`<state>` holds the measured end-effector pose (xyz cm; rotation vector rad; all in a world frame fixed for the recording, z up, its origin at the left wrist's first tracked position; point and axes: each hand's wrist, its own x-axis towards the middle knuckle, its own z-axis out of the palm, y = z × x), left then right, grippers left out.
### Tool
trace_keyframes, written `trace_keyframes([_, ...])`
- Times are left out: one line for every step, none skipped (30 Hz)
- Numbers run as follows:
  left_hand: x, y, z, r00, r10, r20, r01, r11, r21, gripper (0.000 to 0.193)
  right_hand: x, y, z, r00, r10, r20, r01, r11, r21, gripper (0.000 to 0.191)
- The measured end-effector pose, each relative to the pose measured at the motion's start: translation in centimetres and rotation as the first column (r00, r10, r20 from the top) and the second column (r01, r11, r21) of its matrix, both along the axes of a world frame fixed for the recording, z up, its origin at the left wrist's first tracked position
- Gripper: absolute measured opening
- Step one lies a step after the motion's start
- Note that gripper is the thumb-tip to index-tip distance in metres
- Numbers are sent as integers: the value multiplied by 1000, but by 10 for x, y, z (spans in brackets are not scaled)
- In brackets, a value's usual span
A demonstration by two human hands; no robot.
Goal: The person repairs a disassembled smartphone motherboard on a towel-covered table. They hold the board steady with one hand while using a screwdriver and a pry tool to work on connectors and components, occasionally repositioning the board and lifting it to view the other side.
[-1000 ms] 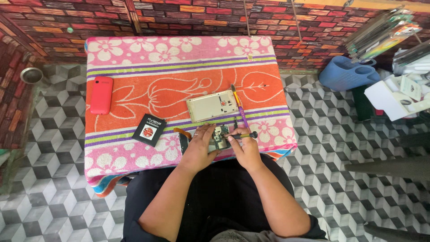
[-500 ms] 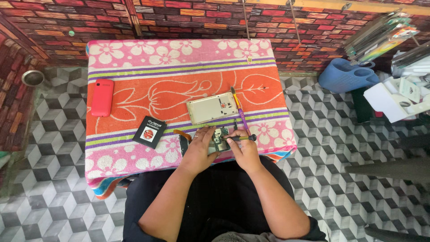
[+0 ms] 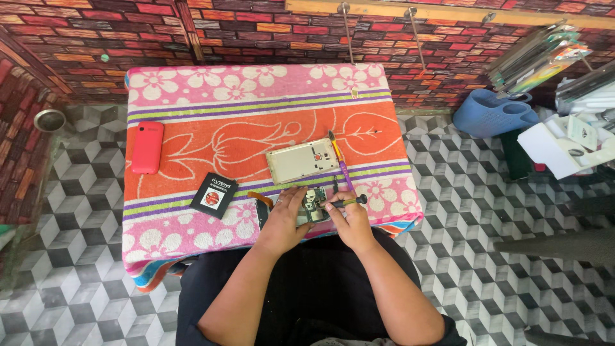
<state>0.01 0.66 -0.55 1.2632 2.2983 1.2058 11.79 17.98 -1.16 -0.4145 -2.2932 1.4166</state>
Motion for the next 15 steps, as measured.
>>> trace_keyframes([0, 0, 1, 1000, 1, -1, -1, 1000, 7, 91, 0, 0, 0, 1000, -17, 5, 17, 1000, 22, 18])
trace_keyframes([0, -1, 1, 1000, 3, -2, -3, 1000, 13, 91, 0, -2, 1, 999, -34, 11, 34, 998, 44, 17])
trace_keyframes([0, -1, 2, 1000, 4, -2, -4, 1000, 20, 92, 0, -3, 1, 999, -52, 17, 51, 997, 65, 16])
trace_keyframes([1, -1, 3, 1000, 3, 9, -3, 1000, 19, 93, -1, -4, 1, 999, -47, 1, 47, 998, 41, 17])
trace_keyframes([1, -2, 3, 1000, 2, 19, -2, 1000, 18, 94, -2, -4, 2, 999, -42, -16, 43, 999, 16, 17])
trace_keyframes([0, -3, 4, 1000, 1, 27, -2, 1000, 18, 95, -4, -5, 2, 999, -38, -34, 37, 999, -8, 18])
trace_keyframes([1, -3, 5, 1000, 0, 20, 0, 1000, 29, 95, -5, -7, 3, 999, -38, -27, 38, 999, 6, 18])
trace_keyframes([1, -3, 5, 1000, -2, 13, 1, 999, 40, 95, -5, -8, 3, 999, -38, -19, 39, 999, 21, 18])
trace_keyframes([1, -3, 5, 1000, -4, 6, 3, 999, 52, 95, -5, -9, 4, 999, -39, -12, 40, 999, 36, 19])
trace_keyframes([1, -3, 5, 1000, -6, 5, 5, 999, 48, 94, -6, -9, 5, 999, -46, -2, 46, 999, 7, 19])
trace_keyframes([0, -3, 5, 1000, -8, 5, 8, 999, 43, 94, -7, -9, 6, 999, -53, 8, 53, 998, -24, 20])
trace_keyframes([0, -3, 5, 1000, -10, 5, 10, 999, 38, 94, -7, -10, 6, 998, -59, 19, 60, 997, -54, 20])
trace_keyframes([0, -3, 5, 1000, -9, 13, 8, 999, 31, 94, -8, -10, 7, 998, -58, 26, 59, 998, -36, 20])
trace_keyframes([0, -3, 5, 1000, -7, 21, 6, 1000, 25, 94, -8, -9, 7, 998, -57, 33, 57, 998, -18, 19])
trace_keyframes([0, -3, 5, 1000, -5, 29, 5, 1000, 19, 94, -8, -9, 8, 998, -56, 41, 56, 998, 1, 19])
